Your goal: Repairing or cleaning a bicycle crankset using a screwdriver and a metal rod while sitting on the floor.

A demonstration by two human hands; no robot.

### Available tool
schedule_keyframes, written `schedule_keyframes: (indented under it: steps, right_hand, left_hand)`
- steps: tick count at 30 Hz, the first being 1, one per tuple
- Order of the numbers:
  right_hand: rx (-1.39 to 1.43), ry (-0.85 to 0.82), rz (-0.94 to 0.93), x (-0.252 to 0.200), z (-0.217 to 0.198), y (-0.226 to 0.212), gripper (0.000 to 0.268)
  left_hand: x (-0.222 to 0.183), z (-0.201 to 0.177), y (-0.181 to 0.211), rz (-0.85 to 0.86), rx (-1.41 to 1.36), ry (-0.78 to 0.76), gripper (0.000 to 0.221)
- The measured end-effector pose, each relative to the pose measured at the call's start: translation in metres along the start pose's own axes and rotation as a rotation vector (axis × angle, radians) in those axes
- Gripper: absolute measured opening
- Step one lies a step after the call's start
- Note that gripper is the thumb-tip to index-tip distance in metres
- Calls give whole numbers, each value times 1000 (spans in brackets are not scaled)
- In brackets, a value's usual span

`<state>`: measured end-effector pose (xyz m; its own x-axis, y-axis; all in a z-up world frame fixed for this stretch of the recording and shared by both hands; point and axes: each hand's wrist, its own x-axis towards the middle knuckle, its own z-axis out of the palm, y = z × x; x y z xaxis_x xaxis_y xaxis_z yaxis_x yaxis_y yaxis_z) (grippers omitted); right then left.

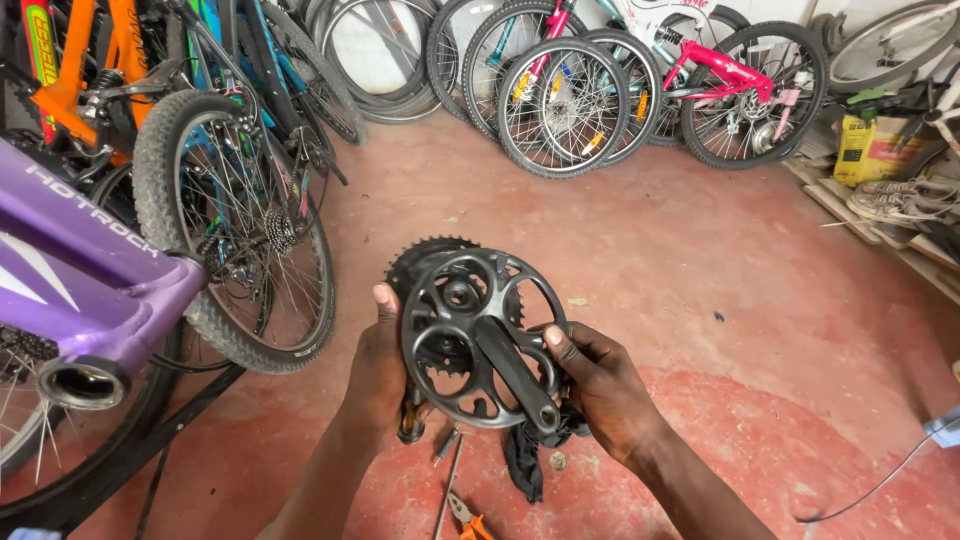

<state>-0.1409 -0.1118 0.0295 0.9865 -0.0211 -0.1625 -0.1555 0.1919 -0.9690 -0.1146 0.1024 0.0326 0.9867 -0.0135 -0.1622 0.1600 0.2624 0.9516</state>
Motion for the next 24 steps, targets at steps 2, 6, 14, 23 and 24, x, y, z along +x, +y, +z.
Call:
schedule_keyframes:
  steps: [2,6,14,23,24]
  right_hand:
    - [35,7,-2,0,3,3,22]
    - [58,40,-38,5,3,12,23]
    - [30,175,-81,15,14,13,22]
    - [252,144,159,13,34,-14,31]
    - [285,165,152,19,31,-9,30]
  left_hand:
    - [-2,-2,1,-29,-36,-59,71]
    - [-4,-4,5,-120,-82,-136,73]
    - [1,-1,-5,-138,-287,-276,76]
    - [-4,6,0,-165,-283,-287,75]
    - [-5,8,1,-144,-274,-313,72]
